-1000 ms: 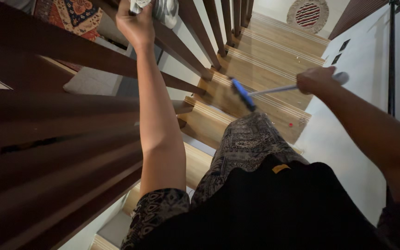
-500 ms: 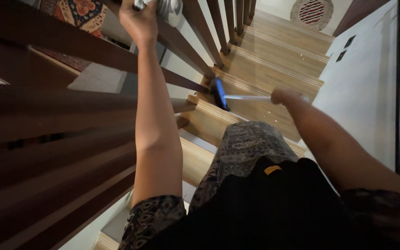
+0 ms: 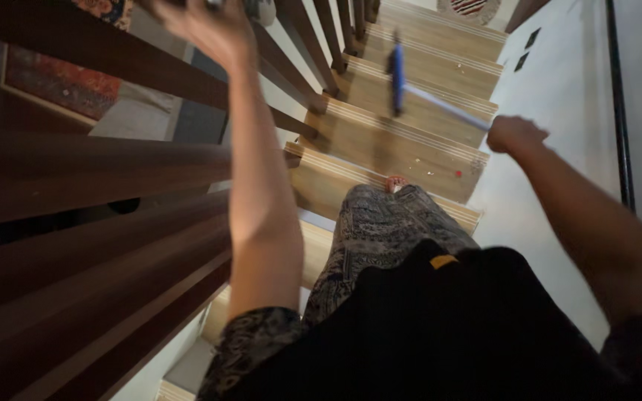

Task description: The person sweeps wooden stairs using a blue broom while carrying a white carton.

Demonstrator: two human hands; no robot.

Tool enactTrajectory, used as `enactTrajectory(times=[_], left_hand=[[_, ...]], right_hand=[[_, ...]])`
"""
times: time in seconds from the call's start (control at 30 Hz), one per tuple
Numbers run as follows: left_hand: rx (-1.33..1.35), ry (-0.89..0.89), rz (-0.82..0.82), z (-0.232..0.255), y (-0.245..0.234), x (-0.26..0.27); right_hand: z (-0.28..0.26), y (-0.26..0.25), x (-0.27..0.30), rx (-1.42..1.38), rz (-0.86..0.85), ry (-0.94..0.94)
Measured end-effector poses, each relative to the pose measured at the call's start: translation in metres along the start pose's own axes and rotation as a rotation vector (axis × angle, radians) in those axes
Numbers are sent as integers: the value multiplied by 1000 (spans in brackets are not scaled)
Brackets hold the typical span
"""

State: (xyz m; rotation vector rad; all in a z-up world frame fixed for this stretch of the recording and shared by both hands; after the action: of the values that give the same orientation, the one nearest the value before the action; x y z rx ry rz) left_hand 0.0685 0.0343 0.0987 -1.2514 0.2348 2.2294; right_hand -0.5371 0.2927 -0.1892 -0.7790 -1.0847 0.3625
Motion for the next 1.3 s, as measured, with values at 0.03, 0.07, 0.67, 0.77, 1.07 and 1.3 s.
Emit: enactTrajectory(times=[0.03, 0.07, 0.67, 0.77, 1.07, 1.3], left_hand=[[-152, 146, 175, 41, -17, 11], [-138, 148, 170, 65, -18, 17], [444, -75, -262, 183, 20, 89], [493, -76, -310, 198, 31, 102], [586, -87, -307, 246, 34, 130], [432, -129, -337, 212, 17, 116]], right_hand=[[-11, 14, 7, -6, -21, -65], [-32, 31, 12, -13, -40, -130], [162, 146, 70, 268, -308, 158], [160, 101, 91, 508, -98, -21], [142, 56, 121, 528, -93, -201], [135, 56, 88, 861, 107, -336]])
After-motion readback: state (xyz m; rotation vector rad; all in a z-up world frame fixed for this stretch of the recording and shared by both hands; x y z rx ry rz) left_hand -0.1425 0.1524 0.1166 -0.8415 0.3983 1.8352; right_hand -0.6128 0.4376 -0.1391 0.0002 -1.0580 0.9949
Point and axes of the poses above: each hand's wrist, its own x-axis away from the middle knuckle, its own y-axis out of the palm, z = x × y, the point moved 10 cm from there along -x, towards the middle knuckle, and after that the axes turned 11 degrees about x, right-handed, at the moved point
